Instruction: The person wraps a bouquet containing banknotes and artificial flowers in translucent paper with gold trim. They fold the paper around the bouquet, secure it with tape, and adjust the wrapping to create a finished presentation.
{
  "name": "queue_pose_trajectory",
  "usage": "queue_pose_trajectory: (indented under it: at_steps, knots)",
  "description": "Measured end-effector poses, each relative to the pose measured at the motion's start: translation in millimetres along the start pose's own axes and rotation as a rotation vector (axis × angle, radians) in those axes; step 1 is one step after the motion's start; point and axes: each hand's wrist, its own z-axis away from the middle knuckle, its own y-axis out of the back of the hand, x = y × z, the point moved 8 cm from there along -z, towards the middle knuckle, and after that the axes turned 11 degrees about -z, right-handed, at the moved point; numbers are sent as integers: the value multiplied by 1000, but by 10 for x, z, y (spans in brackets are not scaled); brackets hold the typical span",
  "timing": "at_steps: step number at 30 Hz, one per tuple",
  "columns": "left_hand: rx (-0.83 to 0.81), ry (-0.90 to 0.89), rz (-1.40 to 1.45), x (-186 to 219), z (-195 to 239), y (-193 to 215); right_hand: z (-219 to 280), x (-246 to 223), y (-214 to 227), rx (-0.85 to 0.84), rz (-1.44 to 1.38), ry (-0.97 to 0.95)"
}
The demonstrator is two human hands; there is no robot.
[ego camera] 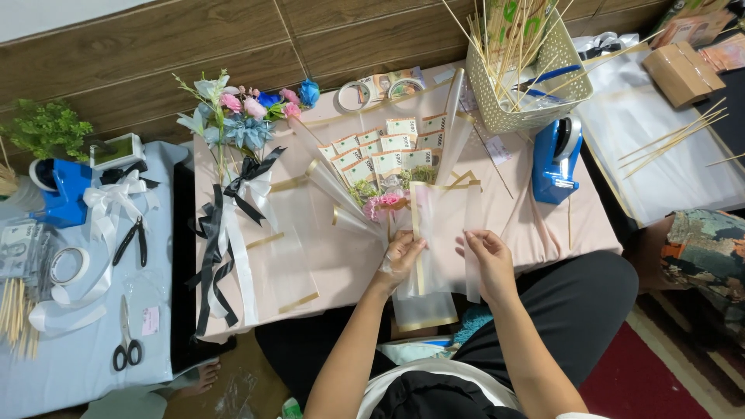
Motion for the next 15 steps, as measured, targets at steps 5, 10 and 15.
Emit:
queue_pose_trajectory:
  at_steps: [5, 10, 15]
  knots:
    - [-35, -17, 52, -103, -27, -56, -55, 119, -94, -7, 107, -25]
    - [-49, -39, 31, -8, -55, -78, -118, 198, -131, -51, 194, 31]
    - [-55, -36, 37, 106, -28, -81, -97, 227, -206, -81, 169, 70]
